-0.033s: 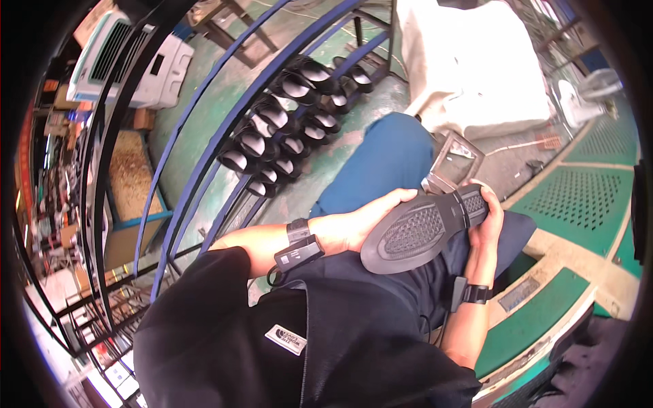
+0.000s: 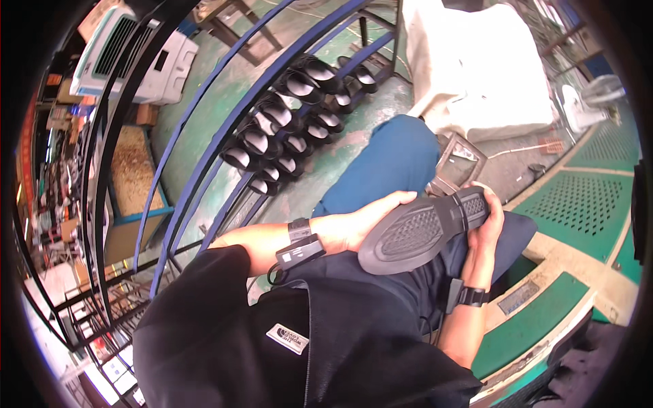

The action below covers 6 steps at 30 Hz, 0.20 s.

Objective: The recorder laces and ties a dress shoe as part of an assembly line process.

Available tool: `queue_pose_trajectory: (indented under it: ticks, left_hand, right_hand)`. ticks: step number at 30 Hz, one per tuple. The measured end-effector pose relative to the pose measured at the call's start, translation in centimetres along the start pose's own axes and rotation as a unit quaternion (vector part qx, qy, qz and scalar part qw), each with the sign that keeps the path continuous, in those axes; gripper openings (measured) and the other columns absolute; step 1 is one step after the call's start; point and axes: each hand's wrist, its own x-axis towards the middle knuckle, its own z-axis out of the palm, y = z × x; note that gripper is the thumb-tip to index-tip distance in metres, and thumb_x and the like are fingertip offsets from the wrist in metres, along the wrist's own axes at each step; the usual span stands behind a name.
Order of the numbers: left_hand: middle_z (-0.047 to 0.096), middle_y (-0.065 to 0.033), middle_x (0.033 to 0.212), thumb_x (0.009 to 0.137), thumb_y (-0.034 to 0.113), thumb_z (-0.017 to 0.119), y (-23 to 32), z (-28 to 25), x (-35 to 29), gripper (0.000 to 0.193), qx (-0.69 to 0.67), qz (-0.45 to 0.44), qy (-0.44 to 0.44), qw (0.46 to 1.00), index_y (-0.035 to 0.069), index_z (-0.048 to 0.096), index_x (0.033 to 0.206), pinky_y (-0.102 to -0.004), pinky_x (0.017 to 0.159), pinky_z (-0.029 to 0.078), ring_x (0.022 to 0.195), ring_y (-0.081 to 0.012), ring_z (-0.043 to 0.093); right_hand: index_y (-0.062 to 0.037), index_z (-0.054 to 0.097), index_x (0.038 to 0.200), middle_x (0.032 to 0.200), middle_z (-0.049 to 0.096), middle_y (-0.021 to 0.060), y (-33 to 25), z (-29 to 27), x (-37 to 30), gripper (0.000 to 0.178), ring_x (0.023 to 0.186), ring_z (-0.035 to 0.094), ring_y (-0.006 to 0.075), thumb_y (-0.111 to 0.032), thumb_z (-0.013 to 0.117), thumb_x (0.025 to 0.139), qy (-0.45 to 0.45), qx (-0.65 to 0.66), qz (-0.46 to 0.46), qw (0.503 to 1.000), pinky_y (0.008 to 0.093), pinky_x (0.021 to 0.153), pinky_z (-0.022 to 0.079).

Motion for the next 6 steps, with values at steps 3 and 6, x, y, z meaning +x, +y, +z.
queue_pose_trajectory:
  ticks: [3,6]
  left_hand:
    - [0.064,-0.0198,0.122,0.098,0.053,0.048,-0.5,-0.8,-1.5,0.062,0.001,-0.040,-0.028,0.999,0.002,0.053,0.133,-0.0528,0.090,0.055,0.100,-0.0346,0.067]
    - [0.061,-0.0236,0.124,0.095,0.058,0.051,-1.5,-3.0,-1.6,0.068,0.031,-0.058,-0.057,0.996,0.004,0.049,0.137,-0.0611,0.091,0.052,0.103,-0.0393,0.065]
  right_hand:
    - [0.0078,0.065,0.107,0.099,0.069,0.0178,0.5,1.7,-0.7,0.035,0.092,0.066,0.0240,-0.019,0.047,0.095,0.010,-0.062,-0.078,0.995,0.0338,0.086,0.052]
    - [0.0079,0.066,0.105,0.100,0.069,0.0171,1.0,3.2,-2.4,0.036,0.091,0.066,0.0224,-0.021,0.047,0.095,0.023,-0.107,-0.114,0.987,0.0326,0.084,0.052]
